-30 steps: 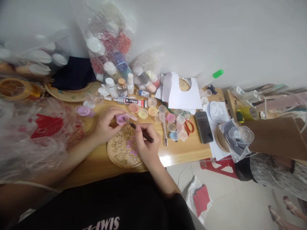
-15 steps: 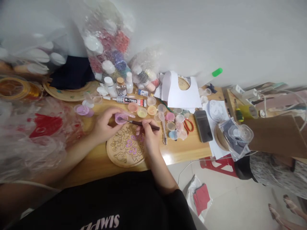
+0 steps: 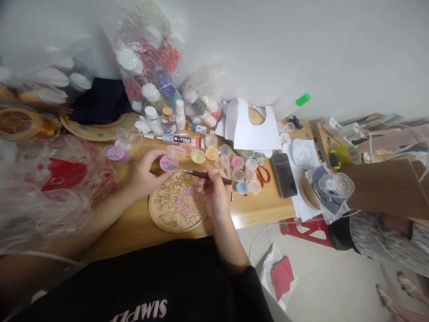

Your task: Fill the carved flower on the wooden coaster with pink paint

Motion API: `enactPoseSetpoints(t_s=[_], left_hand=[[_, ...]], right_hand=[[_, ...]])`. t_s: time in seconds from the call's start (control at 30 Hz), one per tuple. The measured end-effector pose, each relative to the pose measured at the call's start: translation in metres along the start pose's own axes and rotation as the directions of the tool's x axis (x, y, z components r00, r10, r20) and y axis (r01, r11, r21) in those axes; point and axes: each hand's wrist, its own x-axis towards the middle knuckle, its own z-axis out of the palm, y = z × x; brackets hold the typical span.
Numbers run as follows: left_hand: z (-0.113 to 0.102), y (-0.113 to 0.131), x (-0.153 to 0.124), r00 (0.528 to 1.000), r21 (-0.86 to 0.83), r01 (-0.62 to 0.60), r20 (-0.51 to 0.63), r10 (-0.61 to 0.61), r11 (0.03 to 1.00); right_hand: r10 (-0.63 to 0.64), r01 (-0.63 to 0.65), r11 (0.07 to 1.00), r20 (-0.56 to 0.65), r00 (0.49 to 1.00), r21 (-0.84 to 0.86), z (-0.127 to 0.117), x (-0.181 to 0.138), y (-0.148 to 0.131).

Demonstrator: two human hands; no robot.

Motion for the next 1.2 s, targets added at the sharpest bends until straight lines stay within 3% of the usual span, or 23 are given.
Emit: enactPoseSetpoints(t_s=[0.23,0.43,0.53,0.87,1.03,1.2], left_hand=[[0.002,-0.005,0.001,0.998,-0.05,0.036,-0.044,-0.039,0.998],[0.003,-0.007,0.003,0.997,-0.056,0.065,-0.033,-0.067,0.996],[0.003,-0.009,0.002,0.997,-0.036,0.069,-0.029,-0.07,0.997],[0.0,-0.004,0.003,0.998,-0.086,0.055,-0.016,-0.057,0.995],[-0.003,0.002,0.005,0.985,-0.06,0.168,0.055,-0.165,0.984],[-0.004,0.004,0.006,0.984,-0.054,0.172,0.056,-0.169,0.984]], right_hand=[[-0.075,0.071,0.996,-0.084,0.994,-0.044,-0.032,-0.022,-0.027],[-0.148,0.082,0.965,-0.258,0.955,-0.251,-0.062,-0.054,-0.036],[-0.182,0.071,0.931,-0.289,0.94,-0.357,-0.069,-0.066,-0.032],[-0.245,0.174,0.825,-0.064,0.967,-0.538,-0.077,-0.079,-0.029],[-0.27,0.21,0.769,-0.008,0.963,-0.604,-0.077,-0.08,-0.032],[-0.29,0.259,0.744,0.051,0.956,-0.616,-0.079,-0.081,-0.033]])
